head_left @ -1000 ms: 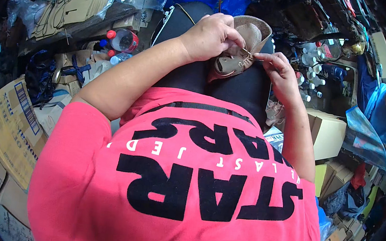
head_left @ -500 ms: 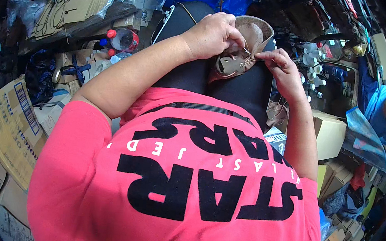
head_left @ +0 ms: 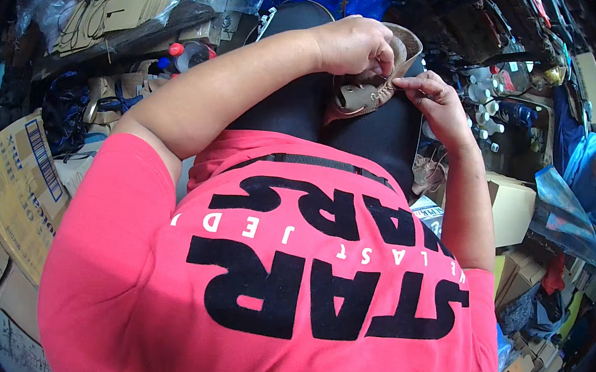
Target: Sewing leather pieces together using a needle and thread to assemble a shoe component.
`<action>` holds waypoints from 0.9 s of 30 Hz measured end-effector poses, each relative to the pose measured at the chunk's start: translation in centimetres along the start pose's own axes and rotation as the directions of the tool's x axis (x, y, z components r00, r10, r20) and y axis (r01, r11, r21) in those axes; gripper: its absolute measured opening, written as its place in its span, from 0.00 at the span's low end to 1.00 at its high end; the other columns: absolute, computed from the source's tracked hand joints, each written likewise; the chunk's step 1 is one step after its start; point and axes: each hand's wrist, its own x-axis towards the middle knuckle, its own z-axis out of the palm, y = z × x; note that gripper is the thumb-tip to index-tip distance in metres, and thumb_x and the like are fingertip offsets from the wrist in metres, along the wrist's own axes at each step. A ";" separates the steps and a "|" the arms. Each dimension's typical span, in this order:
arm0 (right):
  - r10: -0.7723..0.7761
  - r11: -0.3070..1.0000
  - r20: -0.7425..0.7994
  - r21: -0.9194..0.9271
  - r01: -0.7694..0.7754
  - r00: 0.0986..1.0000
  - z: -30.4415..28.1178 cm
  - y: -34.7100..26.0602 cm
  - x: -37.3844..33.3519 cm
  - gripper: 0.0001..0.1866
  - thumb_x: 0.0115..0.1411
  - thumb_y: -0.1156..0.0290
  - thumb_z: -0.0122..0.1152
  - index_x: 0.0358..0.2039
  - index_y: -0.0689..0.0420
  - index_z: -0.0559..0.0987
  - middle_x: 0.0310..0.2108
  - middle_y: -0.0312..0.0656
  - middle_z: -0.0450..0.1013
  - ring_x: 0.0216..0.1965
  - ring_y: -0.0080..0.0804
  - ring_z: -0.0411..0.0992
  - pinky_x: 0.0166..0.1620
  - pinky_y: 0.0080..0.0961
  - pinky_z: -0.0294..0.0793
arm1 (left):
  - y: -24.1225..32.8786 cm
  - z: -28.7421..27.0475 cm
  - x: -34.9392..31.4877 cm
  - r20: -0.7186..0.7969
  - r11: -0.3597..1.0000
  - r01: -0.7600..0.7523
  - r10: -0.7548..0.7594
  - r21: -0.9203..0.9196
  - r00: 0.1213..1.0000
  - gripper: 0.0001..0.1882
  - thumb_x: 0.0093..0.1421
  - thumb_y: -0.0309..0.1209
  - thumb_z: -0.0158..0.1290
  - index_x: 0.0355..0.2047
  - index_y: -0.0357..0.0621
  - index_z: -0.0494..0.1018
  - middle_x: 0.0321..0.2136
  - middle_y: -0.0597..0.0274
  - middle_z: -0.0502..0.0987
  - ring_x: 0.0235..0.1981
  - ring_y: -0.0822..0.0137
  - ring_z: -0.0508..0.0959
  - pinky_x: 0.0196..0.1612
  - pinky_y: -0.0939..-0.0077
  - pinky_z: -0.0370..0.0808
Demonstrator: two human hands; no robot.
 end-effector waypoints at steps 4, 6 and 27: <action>0.021 0.999 -0.097 -0.026 -0.024 0.995 1.0 -1.0 -1.2 0.15 0.54 0.80 0.60 0.42 0.53 0.82 0.30 0.32 0.71 0.34 0.20 0.67 0.41 0.16 0.67 | 1.5 -0.8 -1.4 0.025 0.987 0.113 -0.116 0.113 0.993 0.11 0.48 0.23 0.58 0.33 0.50 0.81 0.25 0.57 0.72 0.34 0.54 0.74 0.37 0.63 0.72; 0.061 0.998 -0.146 0.009 -0.061 0.987 1.5 -1.2 -1.2 0.15 0.54 0.78 0.63 0.43 0.53 0.82 0.29 0.31 0.71 0.33 0.18 0.67 0.40 0.15 0.67 | 1.5 -0.4 -2.0 0.009 0.980 0.174 -0.176 0.096 0.984 0.11 0.49 0.22 0.57 0.35 0.47 0.80 0.26 0.59 0.75 0.33 0.60 0.77 0.37 0.67 0.74; 0.102 0.982 -0.243 0.180 -0.058 0.965 0.3 1.1 -1.0 0.07 0.50 0.71 0.69 0.27 0.60 0.80 0.30 0.36 0.67 0.35 0.24 0.67 0.41 0.20 0.66 | 1.6 -0.9 -1.8 0.023 0.931 0.361 -0.361 -0.059 0.932 0.07 0.48 0.28 0.62 0.24 0.41 0.74 0.25 0.60 0.73 0.30 0.62 0.75 0.35 0.70 0.71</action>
